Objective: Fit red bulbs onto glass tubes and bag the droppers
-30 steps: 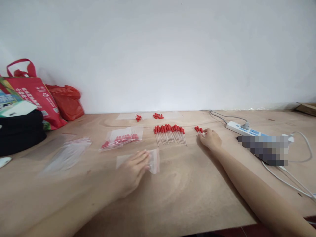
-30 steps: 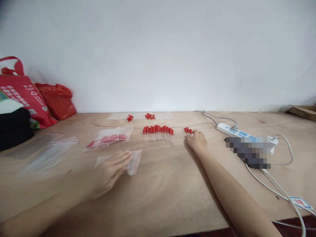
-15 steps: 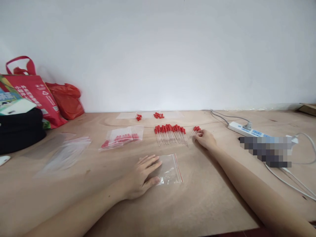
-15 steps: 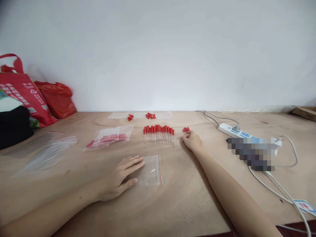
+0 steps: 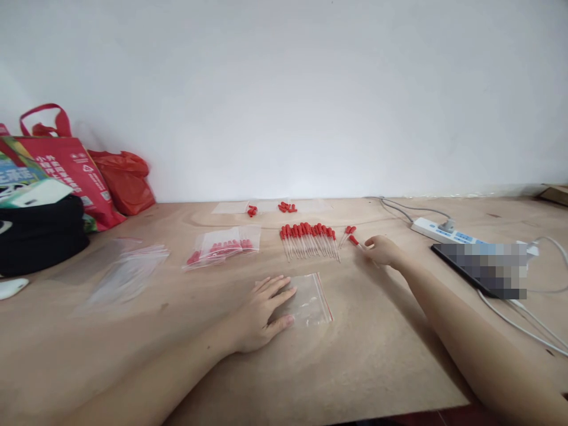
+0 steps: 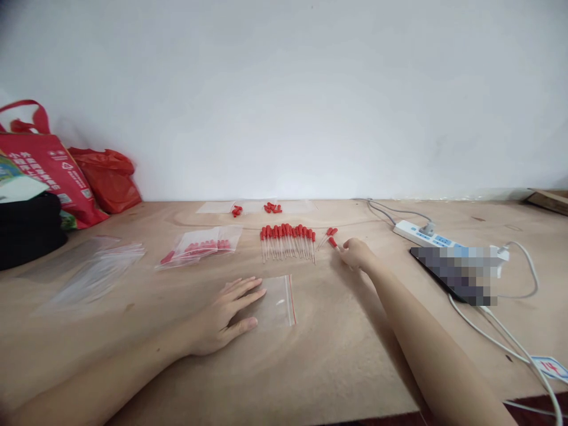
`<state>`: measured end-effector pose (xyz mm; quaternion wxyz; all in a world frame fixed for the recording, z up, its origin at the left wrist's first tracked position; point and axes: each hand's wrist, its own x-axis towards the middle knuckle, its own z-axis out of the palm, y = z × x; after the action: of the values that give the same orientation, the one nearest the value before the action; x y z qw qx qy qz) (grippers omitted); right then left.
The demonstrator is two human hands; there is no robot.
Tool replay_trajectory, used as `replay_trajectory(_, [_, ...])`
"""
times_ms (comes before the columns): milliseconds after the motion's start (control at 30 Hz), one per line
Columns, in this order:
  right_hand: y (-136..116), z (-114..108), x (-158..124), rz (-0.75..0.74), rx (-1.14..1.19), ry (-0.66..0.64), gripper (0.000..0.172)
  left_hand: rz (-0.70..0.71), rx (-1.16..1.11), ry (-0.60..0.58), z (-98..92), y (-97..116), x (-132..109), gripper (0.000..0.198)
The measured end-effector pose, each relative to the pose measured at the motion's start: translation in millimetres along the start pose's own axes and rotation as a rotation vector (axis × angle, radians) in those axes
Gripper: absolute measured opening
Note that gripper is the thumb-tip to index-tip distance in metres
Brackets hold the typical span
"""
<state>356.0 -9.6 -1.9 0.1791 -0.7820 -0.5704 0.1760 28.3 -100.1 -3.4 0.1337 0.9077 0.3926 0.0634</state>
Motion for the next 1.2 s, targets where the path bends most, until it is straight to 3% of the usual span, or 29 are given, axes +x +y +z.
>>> replay_trajectory(133, [-0.2,-7.1,-9.4,-0.052,0.114,-0.085,0.039,0.003,-0.004,0.004,0.2,0.8,0.8,0.051])
replay_trajectory(233, [-5.5,-4.6,-17.7,-0.133,0.444,-0.194,0.054,0.018,-0.016,0.025,1.4,-0.6,0.6,0.049])
replay_trajectory(367, [-25.4,19.7,-37.1,-0.27,0.832,-0.185,0.082,0.017,-0.023,0.048,3.4,-2.0,0.9,0.049])
replay_trajectory(500, [-47.3,49.2,-62.1,-0.304,1.015,-0.168,0.087,-0.007,-0.011,0.059,3.6,-0.8,2.1,0.05])
replay_trajectory(633, [-55.6,62.2,-73.5,-0.304,1.064,-0.172,0.084,-0.014,-0.011,0.057,2.3,0.4,2.1,0.05])
replay_trajectory(867, [-54.7,60.6,-75.6,-0.259,1.105,-0.184,0.07,-0.018,-0.018,0.06,4.1,-0.7,0.1,0.053])
replay_trajectory(1033, [-57.9,62.4,-83.5,-0.14,1.309,-0.288,0.035,-0.042,-0.026,0.068,3.7,0.5,0.9,0.055])
replay_trajectory(1200, [-56.9,61.7,-88.3,-0.155,1.308,-0.451,0.032,-0.067,-0.017,0.078,6.0,-1.2,0.9,0.057])
